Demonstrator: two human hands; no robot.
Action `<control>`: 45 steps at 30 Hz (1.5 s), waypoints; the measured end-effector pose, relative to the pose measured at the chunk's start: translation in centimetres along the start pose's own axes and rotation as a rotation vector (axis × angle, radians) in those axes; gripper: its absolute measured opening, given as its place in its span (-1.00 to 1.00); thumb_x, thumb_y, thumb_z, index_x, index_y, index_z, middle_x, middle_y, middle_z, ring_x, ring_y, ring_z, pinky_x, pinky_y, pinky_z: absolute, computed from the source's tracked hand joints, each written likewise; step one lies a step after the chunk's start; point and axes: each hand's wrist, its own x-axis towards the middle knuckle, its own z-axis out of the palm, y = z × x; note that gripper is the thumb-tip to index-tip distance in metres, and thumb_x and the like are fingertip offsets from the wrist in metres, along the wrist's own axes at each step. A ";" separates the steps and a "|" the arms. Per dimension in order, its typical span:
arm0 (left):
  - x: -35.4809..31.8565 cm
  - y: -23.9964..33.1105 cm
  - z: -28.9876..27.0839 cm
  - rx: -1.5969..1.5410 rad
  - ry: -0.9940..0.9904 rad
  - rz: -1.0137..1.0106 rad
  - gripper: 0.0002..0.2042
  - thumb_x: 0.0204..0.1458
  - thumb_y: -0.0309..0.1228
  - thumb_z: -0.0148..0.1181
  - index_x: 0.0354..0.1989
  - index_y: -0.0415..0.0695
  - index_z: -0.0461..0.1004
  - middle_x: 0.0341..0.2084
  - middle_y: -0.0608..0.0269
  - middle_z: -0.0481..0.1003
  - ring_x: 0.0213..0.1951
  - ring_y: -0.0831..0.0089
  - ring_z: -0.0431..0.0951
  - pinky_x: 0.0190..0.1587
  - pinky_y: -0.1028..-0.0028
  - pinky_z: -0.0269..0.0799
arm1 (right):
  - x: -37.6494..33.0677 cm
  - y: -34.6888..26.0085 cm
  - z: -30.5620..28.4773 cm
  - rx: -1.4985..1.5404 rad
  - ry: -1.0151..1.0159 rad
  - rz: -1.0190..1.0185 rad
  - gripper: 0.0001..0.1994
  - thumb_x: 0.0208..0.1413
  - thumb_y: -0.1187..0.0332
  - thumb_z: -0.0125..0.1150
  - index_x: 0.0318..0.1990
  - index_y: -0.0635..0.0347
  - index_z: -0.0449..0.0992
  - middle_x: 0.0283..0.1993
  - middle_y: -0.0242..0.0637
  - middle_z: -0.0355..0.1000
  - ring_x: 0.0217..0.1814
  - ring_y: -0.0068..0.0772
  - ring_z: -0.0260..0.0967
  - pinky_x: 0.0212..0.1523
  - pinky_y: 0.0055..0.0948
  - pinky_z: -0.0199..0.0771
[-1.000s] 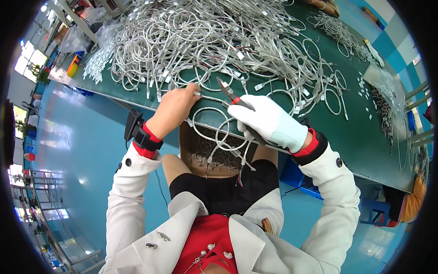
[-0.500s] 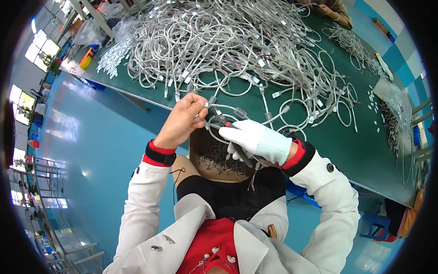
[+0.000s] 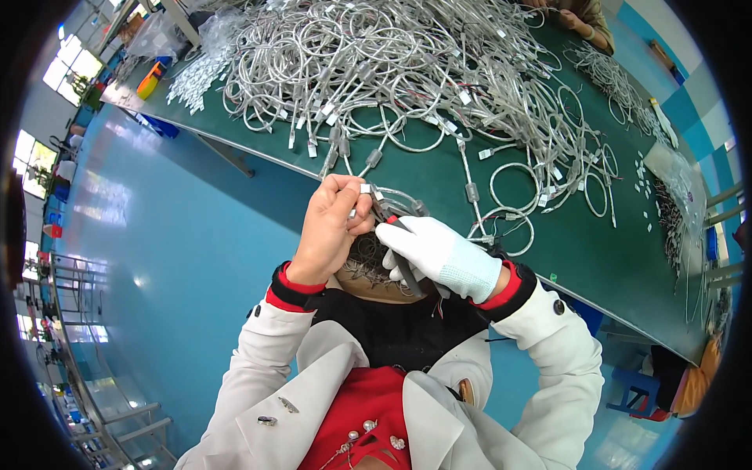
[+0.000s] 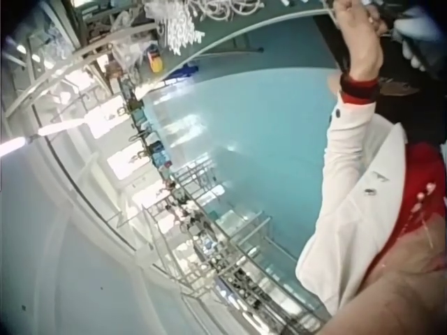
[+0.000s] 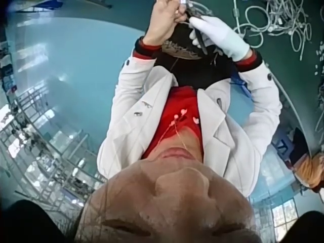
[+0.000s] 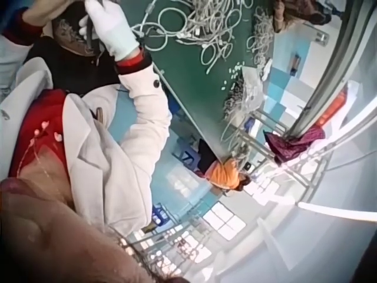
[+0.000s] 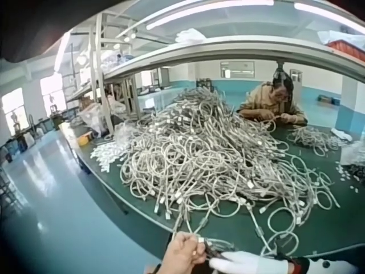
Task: The person picks up a wire from a pile on the table, cuts a small white piece from it using pliers, and drops the wire into a box.
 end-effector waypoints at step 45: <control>-2.0 -4.3 1.2 0.002 0.172 0.150 -0.86 0.32 -0.35 -0.10 -0.19 -0.17 0.20 -0.63 0.37 0.29 -0.65 0.70 0.13 -0.62 0.62 0.01 | -0.1 4.0 1.7 -0.012 0.135 -0.074 -0.71 0.29 0.14 -0.02 -0.25 0.21 0.42 -0.50 -0.42 0.38 -0.56 -0.62 0.34 -0.57 -0.59 0.36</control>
